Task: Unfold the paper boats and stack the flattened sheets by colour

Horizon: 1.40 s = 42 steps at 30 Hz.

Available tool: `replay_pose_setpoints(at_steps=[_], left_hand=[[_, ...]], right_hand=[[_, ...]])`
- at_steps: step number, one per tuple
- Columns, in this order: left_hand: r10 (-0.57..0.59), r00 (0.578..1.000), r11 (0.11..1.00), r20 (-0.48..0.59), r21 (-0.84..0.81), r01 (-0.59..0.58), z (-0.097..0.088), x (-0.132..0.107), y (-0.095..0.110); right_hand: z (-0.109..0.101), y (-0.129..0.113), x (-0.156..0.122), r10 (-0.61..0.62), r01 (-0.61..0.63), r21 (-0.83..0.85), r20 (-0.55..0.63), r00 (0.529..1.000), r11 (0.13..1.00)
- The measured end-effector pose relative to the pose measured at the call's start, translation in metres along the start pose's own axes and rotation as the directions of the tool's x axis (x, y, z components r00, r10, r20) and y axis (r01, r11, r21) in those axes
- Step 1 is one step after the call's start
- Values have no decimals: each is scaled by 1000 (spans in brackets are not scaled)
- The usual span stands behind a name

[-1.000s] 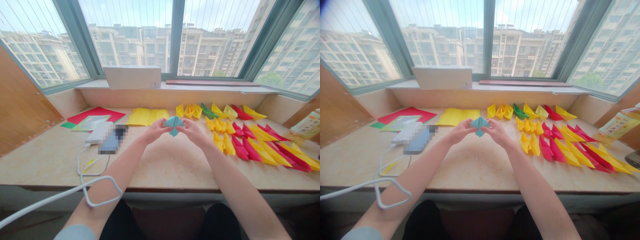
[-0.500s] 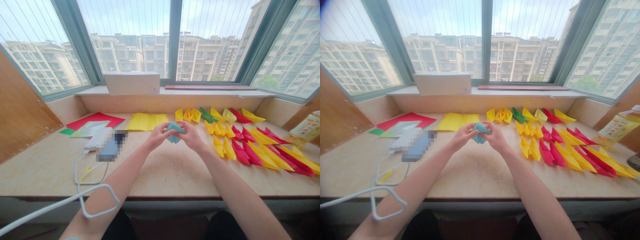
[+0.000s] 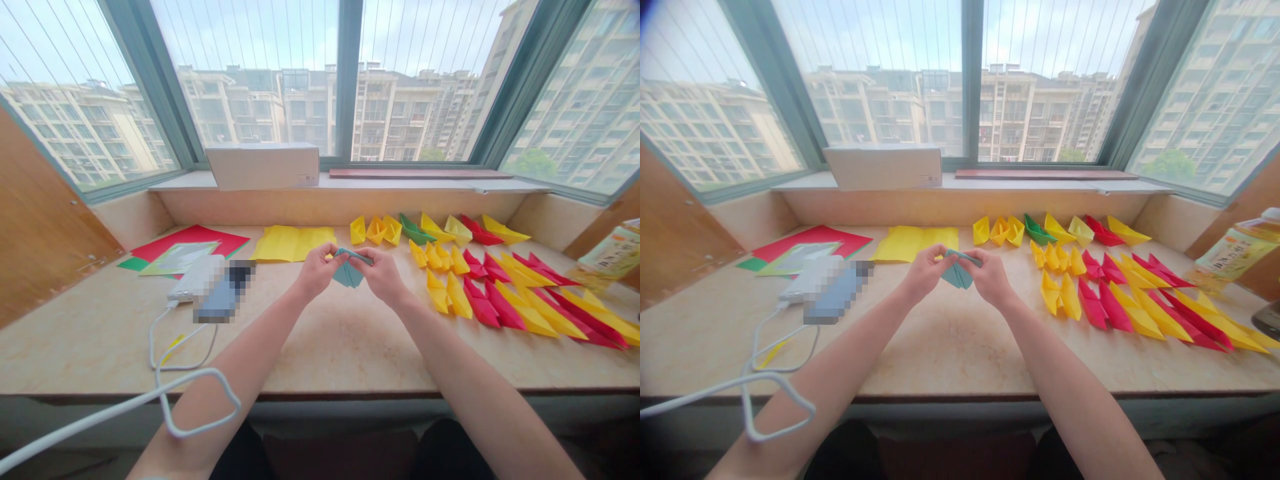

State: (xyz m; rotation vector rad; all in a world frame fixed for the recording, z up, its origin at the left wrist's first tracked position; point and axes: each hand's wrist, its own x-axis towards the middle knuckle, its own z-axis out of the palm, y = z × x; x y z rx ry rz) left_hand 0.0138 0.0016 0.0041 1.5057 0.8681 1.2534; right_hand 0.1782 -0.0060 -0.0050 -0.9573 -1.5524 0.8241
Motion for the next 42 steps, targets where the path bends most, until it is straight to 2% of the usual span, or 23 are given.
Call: replay_pose_setpoints(at_steps=[6, 9, 12, 14, 16, 18, 20, 23, 26, 28, 30, 32, 33, 35, 37, 42], left_hand=[[10, 999, 999, -35, 50, -9, -2, 1, -1], [12, 1000, 1000, -5, 25, -12, -5, 2, -3], [-2, 1000, 1000, -28, -12, 2, -6, 3, -4], [-27, 997, 999, -74, -35, 24, -7, 4, -4], [-64, 991, 996, -117, -69, 56, -8, 5, -5], [-105, 983, 991, -152, -96, 91, -10, 6, -5], [-158, 970, 984, -187, -109, 139, -11, 6, -6], [-239, 950, 970, -203, -98, 223, -10, 5, -5], [-279, 953, 959, -121, 2, 282, -7, 4, -4], [-189, 977, 966, -101, 162, 203, -6, 3, -4], [18, 996, 936, -87, 351, 14, -6, 1, -4], [197, 980, 871, -12, 461, -169, -7, 0, -5], [239, 970, 847, 47, 478, -232, -7, -1, -5], [262, 953, 823, 152, 480, -303, -8, -2, -5], [257, 944, 810, 209, 486, -328, -8, -3, -5], [226, 950, 825, 217, 476, -305, -8, -4, -9]], right_hand=[[1, -1, -1, 9, -9, -8, 6, 1000, 1000], [0, 1, -1, -2, 1, 27, 28, 1000, 1000], [-1, 5, -1, -19, 18, 28, 27, 999, 999], [-2, 7, -2, -82, 84, -35, 40, 996, 996], [-3, 8, -4, -212, 225, -135, 99, 972, 965], [-5, 8, -5, -337, 378, -218, 205, 919, 900], [-7, 9, -6, -387, 470, -255, 314, 867, 845], [-8, 12, -6, -390, 501, -266, 377, 840, 823], [-8, 16, -4, -361, 456, -306, 319, 876, 836], [-10, 16, -2, -315, 387, -362, 243, 917, 848], [-11, 15, -1, -267, 311, -434, 162, 950, 845], [-12, 12, 0, -225, 246, -497, 102, 969, 833], [-12, 11, 0, -207, 223, -512, 90, 974, 829], [-13, 9, -1, -179, 194, -521, 80, 981, 831], [-13, 7, -1, -162, 175, -536, 73, 984, 826], [-13, 6, -1, -138, 154, -588, 71, 988, 794]])
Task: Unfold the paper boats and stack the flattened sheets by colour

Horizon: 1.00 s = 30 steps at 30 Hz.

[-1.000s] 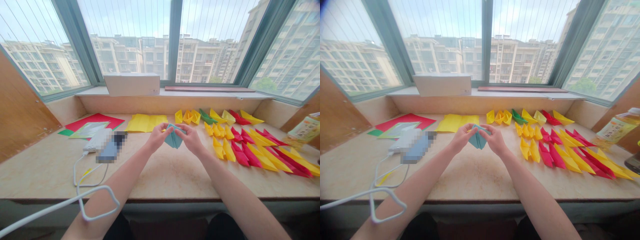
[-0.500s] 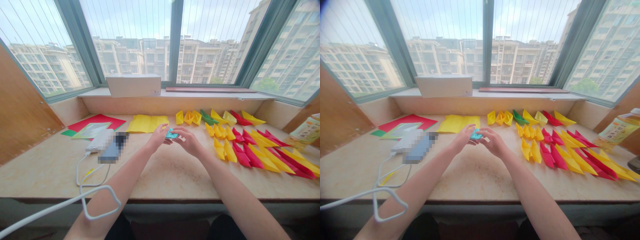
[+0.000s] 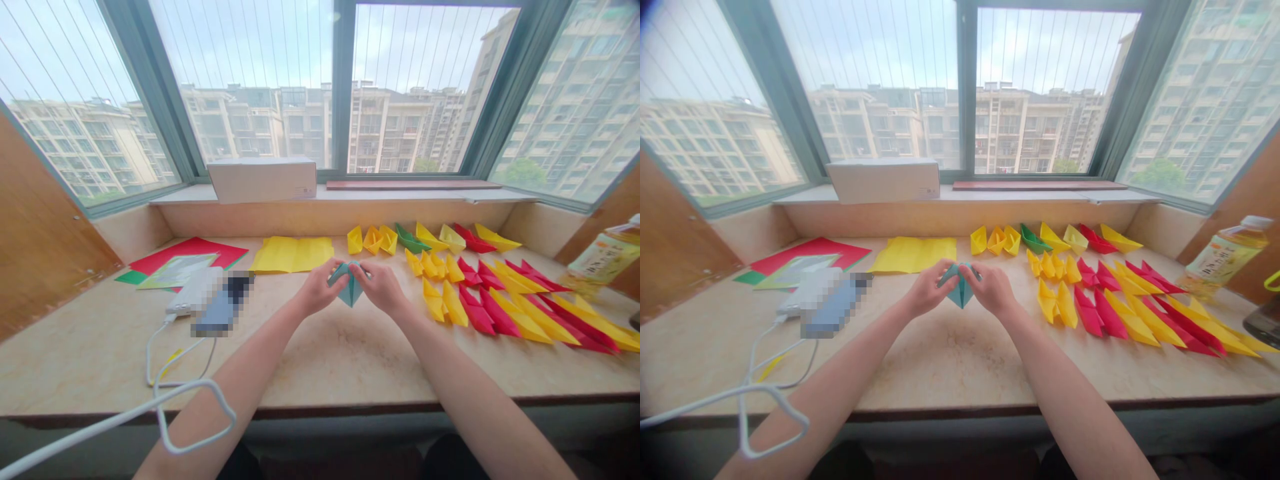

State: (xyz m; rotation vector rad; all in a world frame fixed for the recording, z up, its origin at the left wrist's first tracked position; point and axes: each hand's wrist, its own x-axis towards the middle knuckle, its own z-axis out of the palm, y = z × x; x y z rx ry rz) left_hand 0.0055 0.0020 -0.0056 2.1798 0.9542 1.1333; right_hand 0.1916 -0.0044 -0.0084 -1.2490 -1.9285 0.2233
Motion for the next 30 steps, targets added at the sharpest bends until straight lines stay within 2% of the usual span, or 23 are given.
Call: replay_pose_setpoints(at_steps=[7, 10, 12, 16, 18, 22, 25, 30], left_hand=[[-53, 998, 990, -42, 128, 58, 1, -2, 4], [-104, 992, 993, -67, 46, 107, 2, -1, 4], [-132, 988, 989, -77, -80, 125, 2, 0, 4], [-144, 987, 890, -69, -446, 99, 4, 4, 5], [-147, 987, 830, -69, -552, 85, 4, 5, 7], [-160, 984, 791, -79, -607, 80, 3, 4, 14], [-140, 988, 779, -72, -624, 65, 2, 3, 19], [-105, 994, 800, -41, -596, 60, 1, 2, 22]], right_hand=[[0, -6, -1, 32, -34, -66, -36, 999, 997], [0, -7, -1, 62, -64, -17, -117, 991, 998], [0, -5, -1, 88, -85, 23, -196, 977, 996], [-1, 1, 2, 146, -117, 102, -365, 919, 988], [-1, 2, 2, 173, -130, 128, -421, 891, 983], [-4, -1, 2, 188, -123, 159, -506, 842, 980], [-6, -1, 3, 210, -103, 212, -578, 788, 972], [-9, 4, 8, 297, -96, 328, -644, 705, 940]])
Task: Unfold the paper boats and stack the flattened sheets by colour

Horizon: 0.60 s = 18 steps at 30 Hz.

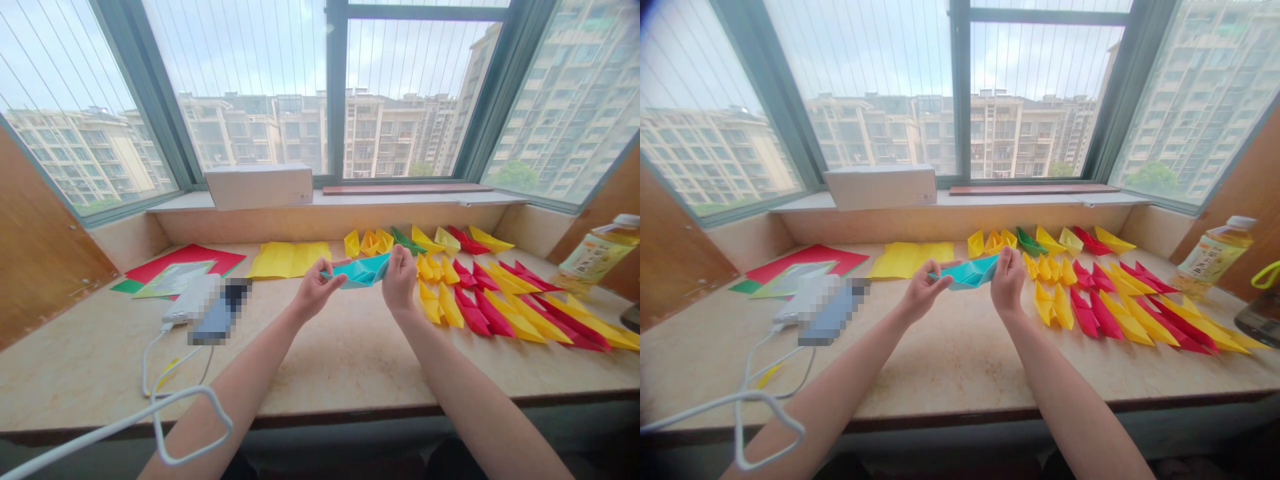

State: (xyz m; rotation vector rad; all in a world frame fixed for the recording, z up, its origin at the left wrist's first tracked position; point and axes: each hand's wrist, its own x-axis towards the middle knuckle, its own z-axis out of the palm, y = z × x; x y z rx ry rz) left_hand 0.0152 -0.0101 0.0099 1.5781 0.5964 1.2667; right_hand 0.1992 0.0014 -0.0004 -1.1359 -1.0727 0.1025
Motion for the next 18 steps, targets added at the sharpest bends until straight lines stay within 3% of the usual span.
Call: replay_pose_setpoints(at_steps=[7, 12, 15, 18], left_hand=[[-26, 1000, 988, -2, 154, 26, -1, 0, -4], [-57, 997, 992, 54, 118, 50, -3, 0, -8], [-103, 990, 983, 96, 165, 87, -6, -1, -9], [-102, 982, 945, 161, 324, 45, -6, -3, -10]], right_hand=[[-1, 2, 5, 66, -55, 95, -122, 990, 994], [-2, 1, 8, 70, -53, 93, -194, 979, 994], [-3, 1, 6, 6, 4, 60, -169, 986, 998], [-4, 2, -1, -120, 121, 15, -39, 992, 993]])
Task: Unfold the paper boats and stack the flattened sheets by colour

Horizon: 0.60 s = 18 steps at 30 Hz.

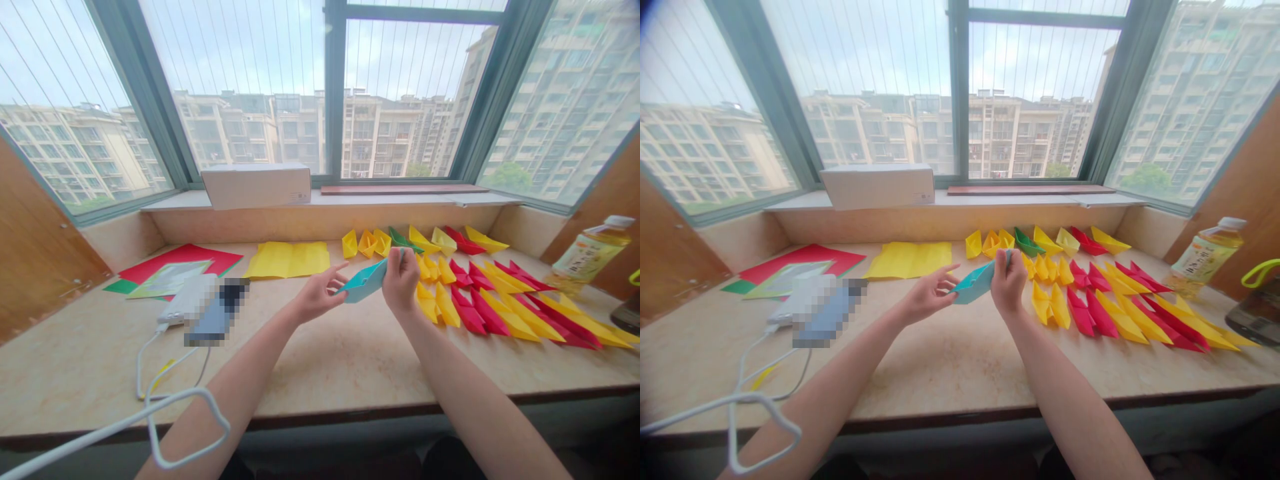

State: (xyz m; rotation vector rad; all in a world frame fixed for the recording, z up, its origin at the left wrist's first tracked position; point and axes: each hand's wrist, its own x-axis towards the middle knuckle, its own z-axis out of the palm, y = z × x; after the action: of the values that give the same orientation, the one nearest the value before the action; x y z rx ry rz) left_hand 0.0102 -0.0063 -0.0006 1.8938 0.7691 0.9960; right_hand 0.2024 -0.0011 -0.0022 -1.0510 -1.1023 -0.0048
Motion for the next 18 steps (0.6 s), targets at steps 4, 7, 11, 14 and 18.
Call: replay_pose_setpoints(at_steps=[4, 7, 11, 14, 18], left_hand=[[41, 995, 987, 91, 151, -54, 5, -2, 4], [20, 995, 991, 96, 130, -33, 9, -2, 8], [-63, 998, 998, 18, -27, 64, 9, 0, 11], [-110, 994, 988, -30, -113, 106, 5, 1, 13], [-122, 988, 976, -94, -194, 102, 1, 2, 14]], right_hand=[[-2, -2, -13, -134, 127, 47, 217, 967, 991], [-2, -5, -18, -161, 139, 99, 265, 951, 985], [4, -6, -15, -47, -25, 234, 300, 953, 972], [10, -7, -13, 11, -162, 333, 411, 912, 929], [12, -6, -14, 92, -268, 214, 595, 798, 939]])
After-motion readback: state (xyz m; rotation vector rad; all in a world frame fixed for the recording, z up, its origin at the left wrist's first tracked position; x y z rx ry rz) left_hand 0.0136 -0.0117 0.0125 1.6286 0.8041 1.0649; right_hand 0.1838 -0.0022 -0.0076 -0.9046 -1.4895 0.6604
